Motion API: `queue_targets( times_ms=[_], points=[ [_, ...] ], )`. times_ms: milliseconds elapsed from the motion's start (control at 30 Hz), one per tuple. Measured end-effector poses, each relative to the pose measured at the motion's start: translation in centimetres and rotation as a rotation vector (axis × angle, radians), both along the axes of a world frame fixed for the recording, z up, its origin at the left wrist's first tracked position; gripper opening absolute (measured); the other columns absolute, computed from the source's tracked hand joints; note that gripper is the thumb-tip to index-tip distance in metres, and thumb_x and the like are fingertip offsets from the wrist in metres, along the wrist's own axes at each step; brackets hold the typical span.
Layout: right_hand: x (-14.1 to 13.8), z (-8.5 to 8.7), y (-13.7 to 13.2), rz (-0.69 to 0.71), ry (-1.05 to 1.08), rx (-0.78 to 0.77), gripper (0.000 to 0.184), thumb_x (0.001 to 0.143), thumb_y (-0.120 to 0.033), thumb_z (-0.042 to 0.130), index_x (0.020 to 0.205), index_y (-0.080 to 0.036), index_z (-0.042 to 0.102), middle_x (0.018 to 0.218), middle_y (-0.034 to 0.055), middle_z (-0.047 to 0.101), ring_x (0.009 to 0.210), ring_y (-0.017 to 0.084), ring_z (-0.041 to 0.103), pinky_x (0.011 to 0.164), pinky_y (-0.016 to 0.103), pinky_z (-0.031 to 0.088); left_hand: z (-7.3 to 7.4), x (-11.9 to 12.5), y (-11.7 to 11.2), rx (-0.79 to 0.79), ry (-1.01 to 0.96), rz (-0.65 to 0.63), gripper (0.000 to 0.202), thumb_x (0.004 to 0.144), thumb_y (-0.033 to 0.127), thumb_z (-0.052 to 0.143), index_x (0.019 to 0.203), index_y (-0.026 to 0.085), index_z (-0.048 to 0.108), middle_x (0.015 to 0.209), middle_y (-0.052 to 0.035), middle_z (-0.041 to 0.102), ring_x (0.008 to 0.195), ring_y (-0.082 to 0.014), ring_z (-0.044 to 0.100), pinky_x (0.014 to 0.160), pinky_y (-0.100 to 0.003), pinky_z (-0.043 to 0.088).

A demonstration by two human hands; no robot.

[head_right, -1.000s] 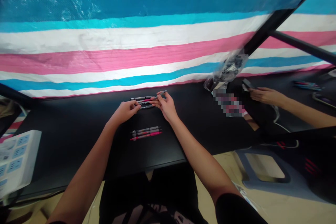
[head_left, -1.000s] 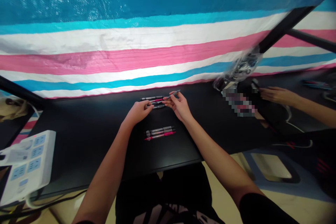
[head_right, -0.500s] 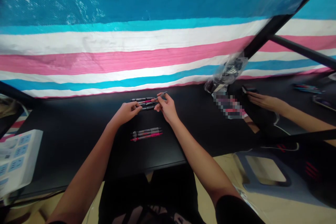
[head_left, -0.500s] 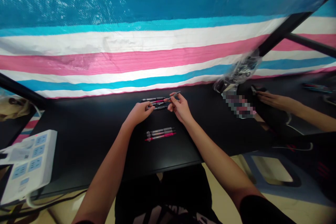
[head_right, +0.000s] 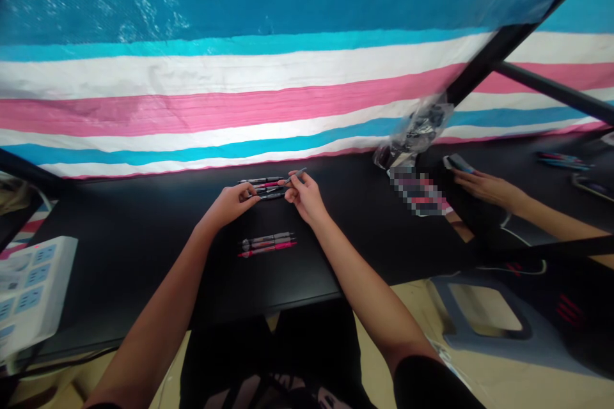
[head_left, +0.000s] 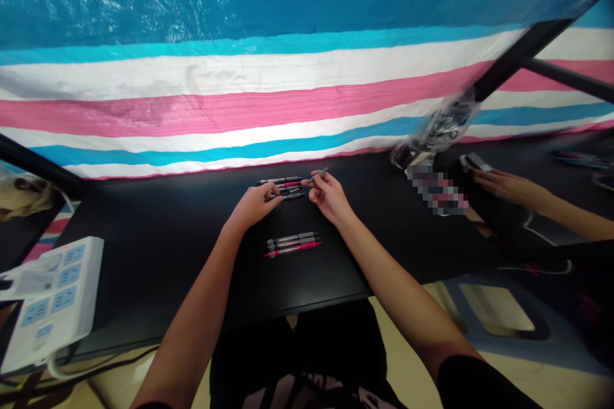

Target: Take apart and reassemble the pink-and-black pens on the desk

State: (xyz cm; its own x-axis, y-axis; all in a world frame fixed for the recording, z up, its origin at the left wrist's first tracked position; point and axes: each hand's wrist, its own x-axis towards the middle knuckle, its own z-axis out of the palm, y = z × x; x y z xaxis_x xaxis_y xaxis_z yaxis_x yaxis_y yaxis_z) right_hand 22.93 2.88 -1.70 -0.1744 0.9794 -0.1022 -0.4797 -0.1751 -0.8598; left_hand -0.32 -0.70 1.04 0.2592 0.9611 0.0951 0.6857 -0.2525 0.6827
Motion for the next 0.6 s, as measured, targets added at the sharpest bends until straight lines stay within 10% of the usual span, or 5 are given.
queue_targets(
  times_ms=[600],
  points=[
    [-0.16, 0.91, -0.64, 0.085, 0.106, 0.026, 0.028, 0.083, -0.032, 0.081, 0.102, -0.024, 0.062, 0.09, 0.0036, 0.079, 0.049, 0.008, 0.057, 0.047, 0.019, 0.045, 0.38, 0.21, -0.18, 0.006, 0.016, -0.007, 0.018, 0.094, 0.038, 0.06, 0.089, 0.021, 0.064, 0.065, 0.0021, 0.059, 0.061, -0.0163, 0.054, 0.06, -0.028, 0.034]
  ],
)
